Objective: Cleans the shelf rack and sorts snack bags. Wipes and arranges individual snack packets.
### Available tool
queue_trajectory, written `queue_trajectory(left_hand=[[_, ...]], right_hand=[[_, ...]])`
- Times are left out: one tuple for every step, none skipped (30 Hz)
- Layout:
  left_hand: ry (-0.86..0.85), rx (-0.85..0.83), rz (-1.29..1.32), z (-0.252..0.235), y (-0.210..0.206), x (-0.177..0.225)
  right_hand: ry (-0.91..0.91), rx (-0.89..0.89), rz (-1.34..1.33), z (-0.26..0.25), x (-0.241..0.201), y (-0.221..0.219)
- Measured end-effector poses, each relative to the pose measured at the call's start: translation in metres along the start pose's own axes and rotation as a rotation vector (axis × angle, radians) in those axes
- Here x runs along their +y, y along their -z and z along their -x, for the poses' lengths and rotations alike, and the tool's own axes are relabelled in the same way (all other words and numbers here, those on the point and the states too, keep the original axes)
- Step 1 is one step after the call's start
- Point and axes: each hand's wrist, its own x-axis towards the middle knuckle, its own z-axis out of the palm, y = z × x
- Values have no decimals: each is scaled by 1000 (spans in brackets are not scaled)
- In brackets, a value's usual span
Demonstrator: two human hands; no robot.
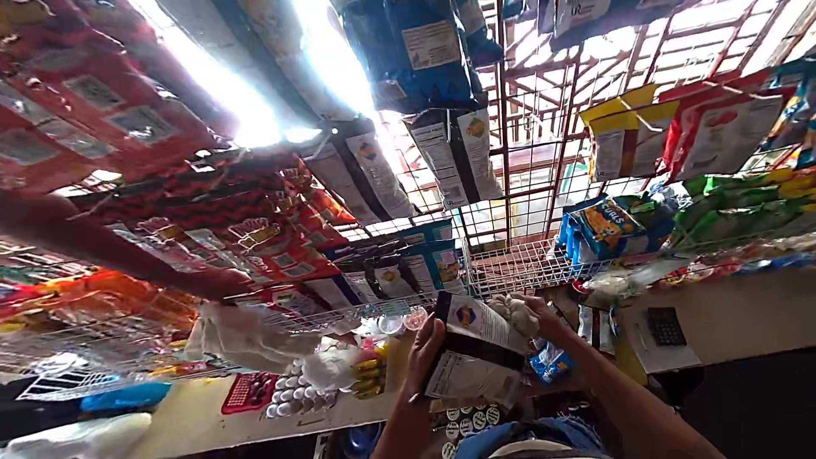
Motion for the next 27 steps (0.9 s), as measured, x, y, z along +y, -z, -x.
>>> queue_trajectory(left_hand=[[-12,17,42,0,3,2],[-22,32,75,0,6,3],[-35,46,99,0,9,3],[-42,52,104,0,11,6],[-47,53,111,-1,11,7],[-53,48,117,-2,12,4],[-58,36,126,-3,13,-1],[-50,36,127,-4,12,-4],[-32,54,120,-4,8,-6],[-13,75,111,-5,3,-8],[-2,94,102,-6,1,-11],[4,115,84,-7,-2,-14],[5,136,69,-8,-4,-18],[2,155,51,-8,-6,-22],[-6,172,28,-8,-10,-26],[-15,191,6,-7,-13,-29],[-26,223,5,-5,-17,-31],[-31,252,2,-3,-22,-33],[-37,275,6,0,-26,-34],[-37,304,27,2,-29,-34],[-37,323,51,1,-29,-35],[-43,319,72,0,-27,-37],[-54,301,101,-1,-23,-37],[-63,285,118,0,-17,-37],[-70,278,139,0,-10,-37],[-83,267,166,1,-4,-36],[-98,246,192,1,1,-36]], right_hand=[[-40,-38,10,0,18,8],[-82,-52,6,1,31,17],[-91,-20,-37,3,40,24],[-81,41,-137,5,40,29],[-51,109,-280,5,35,34],[-13,159,-431,5,23,37],[31,183,-544,4,7,37],[65,188,-626,4,-11,35],[91,194,-676,3,-30,32],[105,214,-685,1,-51,29],[120,237,-682,-1,-69,25],[136,257,-682,-3,-85,19],[162,267,-657,-7,-97,12],[214,268,-581,-10,-104,3],[259,269,-450,-11,-109,-9],[286,233,-297,-10,-109,-22],[300,165,-154,-7,-107,-38],[318,101,-31,-4,-103,-53],[367,80,86,0,-96,-69],[444,124,174,1,-87,-81],[484,173,195,0,-79,-86],[484,216,169,-2,-73,-86],[449,261,131,-3,-64,-82],[381,307,104,-3,-53,-76],[276,348,75,-3,-38,-68],[162,392,17,-4,-22,-61],[23,417,-125,-3,-9,-56]])
